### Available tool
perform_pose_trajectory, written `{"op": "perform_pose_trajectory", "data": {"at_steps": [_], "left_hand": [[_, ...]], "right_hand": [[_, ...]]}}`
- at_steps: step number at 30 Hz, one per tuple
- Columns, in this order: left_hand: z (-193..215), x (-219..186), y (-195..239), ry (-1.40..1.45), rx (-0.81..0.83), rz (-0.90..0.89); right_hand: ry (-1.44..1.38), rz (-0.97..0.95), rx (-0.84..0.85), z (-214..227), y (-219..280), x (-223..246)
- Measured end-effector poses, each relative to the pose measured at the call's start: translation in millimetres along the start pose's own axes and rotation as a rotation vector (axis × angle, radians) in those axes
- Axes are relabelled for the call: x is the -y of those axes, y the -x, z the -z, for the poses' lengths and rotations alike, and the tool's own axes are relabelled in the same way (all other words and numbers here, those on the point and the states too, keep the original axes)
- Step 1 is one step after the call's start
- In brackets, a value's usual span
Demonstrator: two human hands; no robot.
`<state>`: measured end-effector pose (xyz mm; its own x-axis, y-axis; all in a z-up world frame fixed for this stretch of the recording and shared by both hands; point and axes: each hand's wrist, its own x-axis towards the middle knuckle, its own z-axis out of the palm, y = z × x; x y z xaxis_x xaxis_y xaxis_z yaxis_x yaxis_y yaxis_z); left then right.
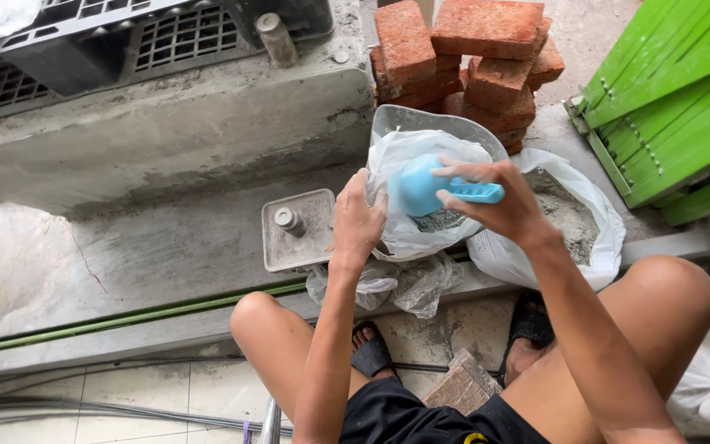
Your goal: The person scoops cement from a white sack using a blue scoop and transfers it into a clear plastic container. The person holds the sack open with one hand while scooping with the other, repeating the action multiple times.
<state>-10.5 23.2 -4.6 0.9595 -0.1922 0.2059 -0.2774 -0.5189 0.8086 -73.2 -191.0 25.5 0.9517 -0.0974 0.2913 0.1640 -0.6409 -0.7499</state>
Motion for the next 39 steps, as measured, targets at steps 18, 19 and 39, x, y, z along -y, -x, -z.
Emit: {"op": "perform_pose_trajectory", "data": {"at_steps": [18,19,39], "left_hand": [[-2,10,6,-0.062,0.057,0.042],[2,1,8,-0.06,0.053,0.048],[-28,1,19,0.109,0.135,0.162]], "right_hand": [[0.192,0.055,0.146,30,1,-19],[0.192,0.059,0.153,35,3,-17],[0.194,-0.058,-0.184,32,1,-14]]}}
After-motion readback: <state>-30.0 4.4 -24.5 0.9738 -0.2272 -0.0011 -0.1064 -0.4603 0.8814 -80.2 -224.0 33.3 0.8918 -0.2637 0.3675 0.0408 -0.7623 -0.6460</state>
